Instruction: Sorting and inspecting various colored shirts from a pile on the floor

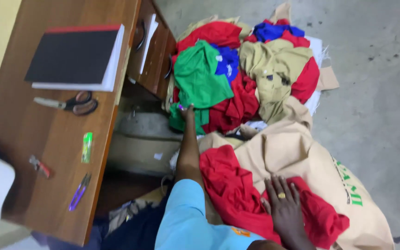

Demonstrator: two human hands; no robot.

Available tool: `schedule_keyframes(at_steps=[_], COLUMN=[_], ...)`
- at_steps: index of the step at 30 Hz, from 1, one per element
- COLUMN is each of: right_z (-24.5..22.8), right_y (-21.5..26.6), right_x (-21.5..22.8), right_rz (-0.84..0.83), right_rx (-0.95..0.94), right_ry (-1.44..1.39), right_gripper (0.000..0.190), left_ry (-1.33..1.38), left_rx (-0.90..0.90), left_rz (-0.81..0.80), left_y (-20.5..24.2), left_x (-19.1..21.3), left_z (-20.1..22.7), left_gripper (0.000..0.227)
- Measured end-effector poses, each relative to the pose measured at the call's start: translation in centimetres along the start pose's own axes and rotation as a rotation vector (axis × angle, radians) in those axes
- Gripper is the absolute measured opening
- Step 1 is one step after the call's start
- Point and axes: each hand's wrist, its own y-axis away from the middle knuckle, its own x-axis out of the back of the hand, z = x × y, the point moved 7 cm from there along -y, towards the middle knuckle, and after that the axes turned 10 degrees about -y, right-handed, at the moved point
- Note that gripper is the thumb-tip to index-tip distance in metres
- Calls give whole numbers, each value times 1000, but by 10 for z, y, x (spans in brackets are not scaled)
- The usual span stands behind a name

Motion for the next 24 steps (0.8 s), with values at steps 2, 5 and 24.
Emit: schedule_keyframes(at_steps=[2, 5, 24], right_z=[11, 15, 39], right_y=[-8, -22, 16], right_x=[-5, 29, 54], right_rz=[15, -50, 685], right_rx=[-25, -300, -858], right_ry=[-84, -641, -2292], right_gripper=[61, 47, 39], left_ry=[314, 439, -281], left_rx=[-87, -207, -1263], left_rz=[47, 20, -281], left_y=[-22, -39, 448], left_x=[-34, -61, 204], left_z=[38, 66, 317], left_gripper=[88, 57, 72])
